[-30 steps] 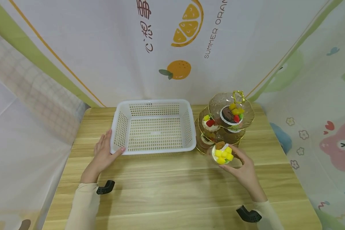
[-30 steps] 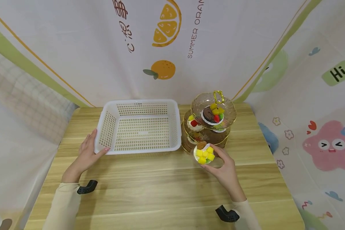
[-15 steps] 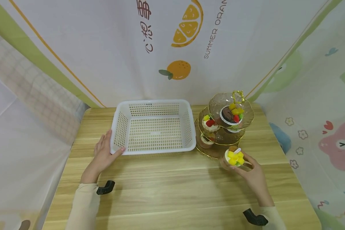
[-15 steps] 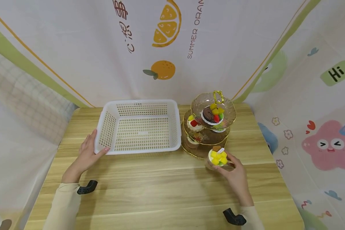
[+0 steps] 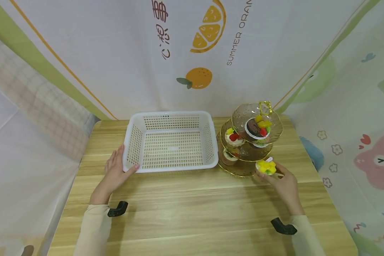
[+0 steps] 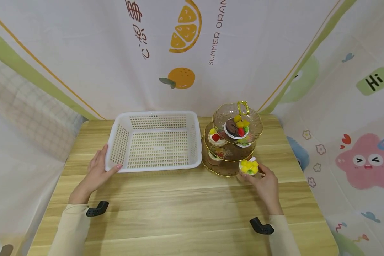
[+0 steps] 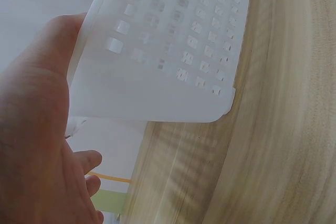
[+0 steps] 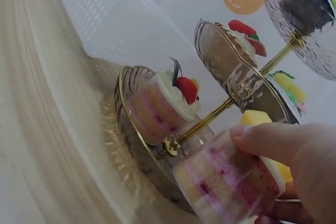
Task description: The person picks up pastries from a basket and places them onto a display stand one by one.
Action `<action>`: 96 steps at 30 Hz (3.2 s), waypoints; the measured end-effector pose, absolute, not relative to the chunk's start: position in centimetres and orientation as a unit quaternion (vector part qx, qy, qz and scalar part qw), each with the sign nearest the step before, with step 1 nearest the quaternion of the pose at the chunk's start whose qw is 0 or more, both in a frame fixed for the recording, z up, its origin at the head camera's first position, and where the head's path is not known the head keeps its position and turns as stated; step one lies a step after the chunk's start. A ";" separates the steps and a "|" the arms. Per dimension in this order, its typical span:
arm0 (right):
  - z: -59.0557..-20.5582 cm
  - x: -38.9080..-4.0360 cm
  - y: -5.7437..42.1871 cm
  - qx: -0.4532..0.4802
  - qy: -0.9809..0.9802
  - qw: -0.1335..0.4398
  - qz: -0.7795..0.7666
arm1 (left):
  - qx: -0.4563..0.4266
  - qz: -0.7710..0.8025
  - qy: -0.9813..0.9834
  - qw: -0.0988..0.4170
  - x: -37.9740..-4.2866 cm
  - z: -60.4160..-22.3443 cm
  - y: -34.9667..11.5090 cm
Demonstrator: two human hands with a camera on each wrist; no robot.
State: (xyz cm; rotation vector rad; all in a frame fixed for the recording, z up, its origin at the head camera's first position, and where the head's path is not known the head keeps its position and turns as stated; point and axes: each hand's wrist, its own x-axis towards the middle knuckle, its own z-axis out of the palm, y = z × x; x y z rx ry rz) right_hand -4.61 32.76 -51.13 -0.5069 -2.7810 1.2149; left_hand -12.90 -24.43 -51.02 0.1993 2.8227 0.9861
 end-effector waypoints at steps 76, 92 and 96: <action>-57.9 -11.7 31.7 -0.149 -0.858 0.159 0.464 | 0.067 0.341 0.935 0.065 -13.0 -51.2 -24.2; -58.2 -11.7 31.0 -0.153 -0.857 0.175 0.461 | 0.064 0.343 0.935 0.066 -13.0 -51.4 -24.3; -58.4 -11.5 31.3 -0.145 -0.856 0.170 0.467 | 0.062 0.344 0.934 0.066 -13.0 -51.5 -24.4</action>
